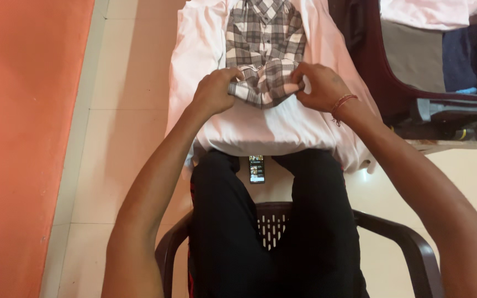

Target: The person buttons a white shirt while holding it on their lap, then sets it aside to pick up and button a plaid shirt taken from a suitcase.

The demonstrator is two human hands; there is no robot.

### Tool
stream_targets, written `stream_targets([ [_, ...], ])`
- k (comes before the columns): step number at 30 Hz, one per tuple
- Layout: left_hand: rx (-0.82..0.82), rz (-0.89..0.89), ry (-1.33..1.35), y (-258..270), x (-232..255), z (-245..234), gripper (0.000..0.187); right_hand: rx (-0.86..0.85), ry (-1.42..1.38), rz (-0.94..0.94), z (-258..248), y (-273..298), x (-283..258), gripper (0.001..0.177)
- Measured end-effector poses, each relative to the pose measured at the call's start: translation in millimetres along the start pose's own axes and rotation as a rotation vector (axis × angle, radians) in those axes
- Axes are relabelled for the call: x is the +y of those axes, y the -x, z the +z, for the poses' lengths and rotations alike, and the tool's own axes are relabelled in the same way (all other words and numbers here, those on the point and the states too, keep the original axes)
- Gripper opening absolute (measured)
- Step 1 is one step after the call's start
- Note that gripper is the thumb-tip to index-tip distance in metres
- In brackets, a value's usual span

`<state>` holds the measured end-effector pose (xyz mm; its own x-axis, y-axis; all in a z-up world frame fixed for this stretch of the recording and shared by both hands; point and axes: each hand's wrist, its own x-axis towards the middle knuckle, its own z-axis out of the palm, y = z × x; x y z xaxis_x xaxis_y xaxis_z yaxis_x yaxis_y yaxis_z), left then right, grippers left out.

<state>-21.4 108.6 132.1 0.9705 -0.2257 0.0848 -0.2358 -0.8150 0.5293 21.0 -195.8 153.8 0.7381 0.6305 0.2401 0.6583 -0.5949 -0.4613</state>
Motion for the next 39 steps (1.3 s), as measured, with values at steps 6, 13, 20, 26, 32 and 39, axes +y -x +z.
stream_targets([
  [6, -0.150, 0.206, -0.269, 13, -13, 28, 0.044, -0.272, -0.001, 0.059, 20, 24, 7, 0.023],
  [13, -0.258, 0.122, -0.232, 22, -26, 37, 0.039, -0.300, -0.091, 0.088, 36, 39, 23, 0.024],
  [20, -0.225, -0.003, 0.060, 18, -27, 49, 0.040, -0.279, -0.189, 0.086, 58, 43, 41, 0.022],
  [26, 0.166, -0.067, 0.034, -1, -48, 95, 0.041, -0.134, -0.498, 0.371, 80, 44, 56, 0.016],
  [32, 0.339, -0.269, 0.047, -17, -59, 138, 0.062, 0.189, -0.415, 0.327, 117, 37, 81, 0.019],
  [39, 0.527, -0.342, -0.061, -31, -57, 172, 0.069, 0.382, -0.380, 0.404, 166, 22, 92, 0.043],
])
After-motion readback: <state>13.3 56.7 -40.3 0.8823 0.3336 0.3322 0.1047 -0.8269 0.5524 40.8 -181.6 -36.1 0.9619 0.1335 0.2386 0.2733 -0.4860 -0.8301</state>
